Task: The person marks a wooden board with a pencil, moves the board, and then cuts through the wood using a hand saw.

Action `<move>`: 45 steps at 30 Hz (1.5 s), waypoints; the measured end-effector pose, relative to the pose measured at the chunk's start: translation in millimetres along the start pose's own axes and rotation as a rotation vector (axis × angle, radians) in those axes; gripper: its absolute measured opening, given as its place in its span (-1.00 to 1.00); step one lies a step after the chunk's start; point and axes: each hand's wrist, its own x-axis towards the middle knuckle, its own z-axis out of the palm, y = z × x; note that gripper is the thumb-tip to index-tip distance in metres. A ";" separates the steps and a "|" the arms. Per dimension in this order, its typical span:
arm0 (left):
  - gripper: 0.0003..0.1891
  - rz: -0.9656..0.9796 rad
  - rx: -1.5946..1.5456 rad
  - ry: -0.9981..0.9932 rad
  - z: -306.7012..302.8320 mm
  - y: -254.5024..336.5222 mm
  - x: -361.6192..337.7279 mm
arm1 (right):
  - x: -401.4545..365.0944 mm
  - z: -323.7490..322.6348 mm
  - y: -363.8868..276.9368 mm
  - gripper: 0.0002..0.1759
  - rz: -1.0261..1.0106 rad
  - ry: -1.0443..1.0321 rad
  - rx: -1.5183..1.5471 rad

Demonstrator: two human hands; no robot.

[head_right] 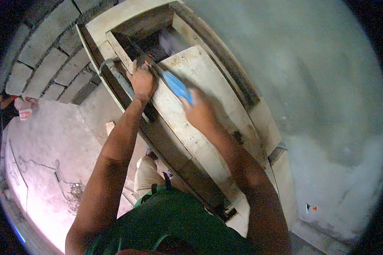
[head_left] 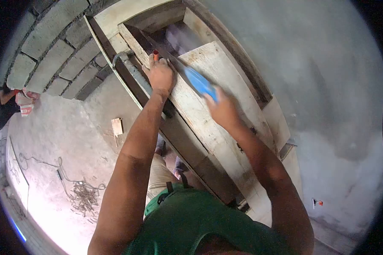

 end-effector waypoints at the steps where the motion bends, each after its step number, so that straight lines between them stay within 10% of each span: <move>1: -0.73 0.010 0.012 0.009 -1.5 -2.8 3.1 | 15.7 5.8 -17.3 -0.53 -0.050 -0.011 -0.028; 8: -0.74 -0.009 -0.024 0.019 5.5 -0.8 -5.2 | -122.1 -118.1 29.9 -0.53 -0.123 -0.031 -0.137; 11: -0.74 -0.017 -0.032 0.008 -11.5 6.2 3.2 | -171.5 -175.0 -0.7 -0.51 0.197 -0.250 -0.139; 15: -0.75 0.043 0.016 0.077 10.3 -4.8 -1.2 | -63.5 -58.8 37.4 -0.56 -0.405 -0.058 -0.268; 16: -0.75 0.066 0.022 0.088 11.4 -5.1 -2.0 | -27.8 -22.2 3.7 -0.63 0.065 -0.039 -0.017; 28: -0.68 -0.102 0.079 -0.082 -2.9 13.4 -6.5 | 4.6 -5.5 -15.0 -0.56 -0.150 0.029 0.144; 32: -0.68 -0.117 0.088 -0.016 -6.9 14.9 1.6 | -94.2 -105.3 -21.3 -0.52 0.210 -0.158 0.076; 33: -0.68 -0.117 0.072 -0.059 -10.8 17.4 0.8 | -136.5 -119.9 57.3 -0.51 -0.379 -0.148 -0.455; 37: -0.69 -0.049 0.199 -0.044 -4.0 15.4 0.0 | -183.9 -167.7 24.3 -0.50 0.122 -0.192 -0.191; 38: -0.70 -0.064 0.126 -0.011 -3.4 15.4 0.4 | -162.1 -160.6 21.2 -0.51 -0.154 -0.165 -0.292; 45: -0.70 -0.055 0.103 -0.037 -10.5 13.8 -1.1 | 6.8 -11.3 -0.1 -0.59 -0.072 -0.005 0.061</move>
